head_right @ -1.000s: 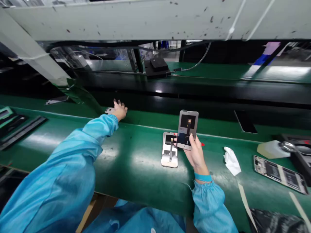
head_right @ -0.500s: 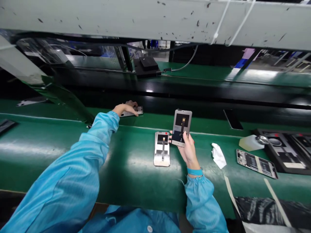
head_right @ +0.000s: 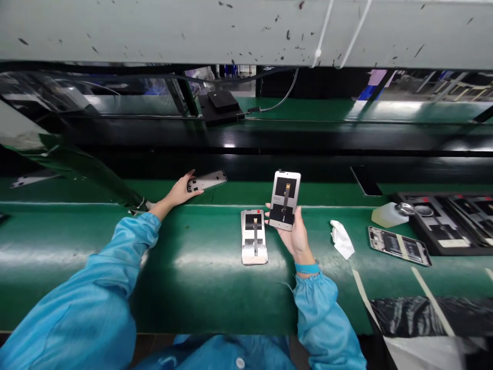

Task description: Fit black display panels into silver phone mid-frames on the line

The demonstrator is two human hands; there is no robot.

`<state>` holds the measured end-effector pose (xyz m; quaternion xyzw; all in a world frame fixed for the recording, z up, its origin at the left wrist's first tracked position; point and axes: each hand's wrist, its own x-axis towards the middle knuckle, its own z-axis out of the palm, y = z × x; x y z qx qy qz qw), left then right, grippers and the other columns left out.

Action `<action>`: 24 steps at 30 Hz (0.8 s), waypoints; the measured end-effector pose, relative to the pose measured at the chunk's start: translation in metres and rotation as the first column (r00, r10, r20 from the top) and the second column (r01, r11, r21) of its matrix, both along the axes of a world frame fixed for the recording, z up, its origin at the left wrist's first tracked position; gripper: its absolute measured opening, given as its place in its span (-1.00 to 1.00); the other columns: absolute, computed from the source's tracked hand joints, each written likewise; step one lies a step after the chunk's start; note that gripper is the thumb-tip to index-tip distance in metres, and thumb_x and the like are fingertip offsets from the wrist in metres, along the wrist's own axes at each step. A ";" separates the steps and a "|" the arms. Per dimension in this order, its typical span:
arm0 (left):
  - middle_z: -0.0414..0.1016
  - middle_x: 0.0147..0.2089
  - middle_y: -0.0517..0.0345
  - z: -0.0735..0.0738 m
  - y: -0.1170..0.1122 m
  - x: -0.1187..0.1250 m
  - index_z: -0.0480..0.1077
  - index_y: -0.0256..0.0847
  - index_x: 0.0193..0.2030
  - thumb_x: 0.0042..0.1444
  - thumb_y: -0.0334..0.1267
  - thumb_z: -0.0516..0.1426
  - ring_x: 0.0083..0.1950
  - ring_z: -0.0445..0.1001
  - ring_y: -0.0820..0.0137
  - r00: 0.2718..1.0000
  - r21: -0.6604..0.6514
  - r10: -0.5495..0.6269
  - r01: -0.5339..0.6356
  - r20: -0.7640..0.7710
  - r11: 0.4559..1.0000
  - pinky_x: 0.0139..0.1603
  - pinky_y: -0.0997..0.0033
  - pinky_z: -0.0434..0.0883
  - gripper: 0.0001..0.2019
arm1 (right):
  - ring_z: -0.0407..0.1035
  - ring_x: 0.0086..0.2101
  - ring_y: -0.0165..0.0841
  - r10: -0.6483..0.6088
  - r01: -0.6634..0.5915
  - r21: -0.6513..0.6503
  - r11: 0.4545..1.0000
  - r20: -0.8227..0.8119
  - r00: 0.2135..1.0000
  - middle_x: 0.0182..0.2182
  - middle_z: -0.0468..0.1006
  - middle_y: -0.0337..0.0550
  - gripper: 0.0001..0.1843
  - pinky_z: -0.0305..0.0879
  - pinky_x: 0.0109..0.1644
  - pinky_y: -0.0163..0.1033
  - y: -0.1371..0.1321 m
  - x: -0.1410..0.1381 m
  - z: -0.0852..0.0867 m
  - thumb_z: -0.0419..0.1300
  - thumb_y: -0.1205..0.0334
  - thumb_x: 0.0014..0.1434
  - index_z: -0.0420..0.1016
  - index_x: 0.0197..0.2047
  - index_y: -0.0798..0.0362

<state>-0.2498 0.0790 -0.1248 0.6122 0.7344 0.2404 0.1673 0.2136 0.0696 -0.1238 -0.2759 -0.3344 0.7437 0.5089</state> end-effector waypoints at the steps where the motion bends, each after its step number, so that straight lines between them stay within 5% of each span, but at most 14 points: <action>1: 0.46 0.45 -0.44 0.001 -0.001 0.003 0.11 -0.46 0.62 0.05 0.35 0.38 0.52 0.40 -0.24 1.000 0.037 0.014 -0.014 0.019 0.999 0.60 -0.19 0.31 0.21 | 0.74 -0.05 -0.08 -0.006 0.006 -0.001 1.000 -0.001 1.000 0.16 0.79 0.07 -0.27 0.72 0.10 0.08 0.001 0.000 -0.001 0.24 -0.49 0.44 0.70 0.30 -0.07; 8: 0.59 0.12 -0.23 0.042 -0.009 0.032 0.23 -0.25 0.39 -0.13 0.45 0.47 0.22 0.59 -0.17 0.975 0.356 0.062 -0.136 0.212 0.925 0.38 -0.29 0.48 0.13 | 0.75 -0.09 -0.11 -0.048 0.048 0.000 0.999 -0.002 0.999 0.12 0.81 0.06 -0.29 0.74 0.00 0.02 0.005 -0.001 -0.002 0.30 -0.48 0.41 0.74 0.23 -0.06; 14: 0.58 0.12 -0.11 0.087 -0.028 0.103 0.05 -0.11 0.52 -0.14 0.63 0.39 0.10 0.68 0.00 0.902 0.592 -0.169 -0.112 0.398 0.798 0.14 -0.01 0.63 0.28 | 0.75 -0.06 -0.12 -0.056 0.056 0.008 0.998 0.010 0.998 0.15 0.80 0.04 -0.28 0.74 0.01 -0.01 0.001 0.004 0.001 0.29 -0.50 0.40 0.72 0.27 -0.10; 16: 0.61 0.09 -0.06 0.102 -0.044 0.142 0.15 -0.04 0.51 -0.04 0.47 0.45 0.08 0.72 -0.01 0.610 0.677 -0.462 -0.172 0.644 0.716 0.16 -0.09 0.65 0.13 | 0.74 -0.05 -0.09 -0.062 0.062 0.010 0.998 0.012 0.998 0.16 0.79 0.05 -0.26 0.73 0.06 0.06 0.001 0.005 0.002 0.26 -0.52 0.41 0.71 0.30 -0.11; 18: 0.62 0.08 0.01 0.117 -0.065 0.180 0.27 0.03 0.47 0.05 0.36 0.47 0.04 0.75 0.04 0.276 0.652 -0.604 -0.128 0.747 0.747 0.14 -0.09 0.69 -0.04 | 0.74 -0.04 -0.05 -0.064 0.064 0.016 0.998 0.011 0.998 0.18 0.78 0.06 -0.23 0.72 0.13 0.15 0.001 0.006 0.002 0.22 -0.54 0.41 0.69 0.32 -0.12; 21: 0.65 0.07 0.03 0.135 -0.095 0.219 0.27 0.16 0.54 0.13 0.36 0.46 -0.06 0.77 0.11 -0.094 0.556 -0.553 0.008 0.828 0.831 0.00 -0.03 0.75 -0.07 | 0.73 -0.03 -0.03 -0.071 0.071 0.027 0.997 0.017 0.997 0.19 0.77 0.09 -0.25 0.69 0.16 0.19 0.000 0.005 0.002 0.20 -0.51 0.44 0.67 0.33 -0.11; 24: 0.66 0.03 0.00 0.140 -0.109 0.232 0.19 0.24 0.61 0.11 0.31 0.50 -0.13 0.76 0.05 -0.322 0.546 -0.473 0.194 0.820 0.815 -0.17 -0.03 0.77 0.01 | 0.72 -0.03 -0.06 -0.074 0.073 0.026 0.997 0.028 0.997 0.20 0.77 0.09 -0.30 0.69 0.11 0.11 -0.002 0.004 0.002 0.20 -0.43 0.47 0.67 0.33 -0.08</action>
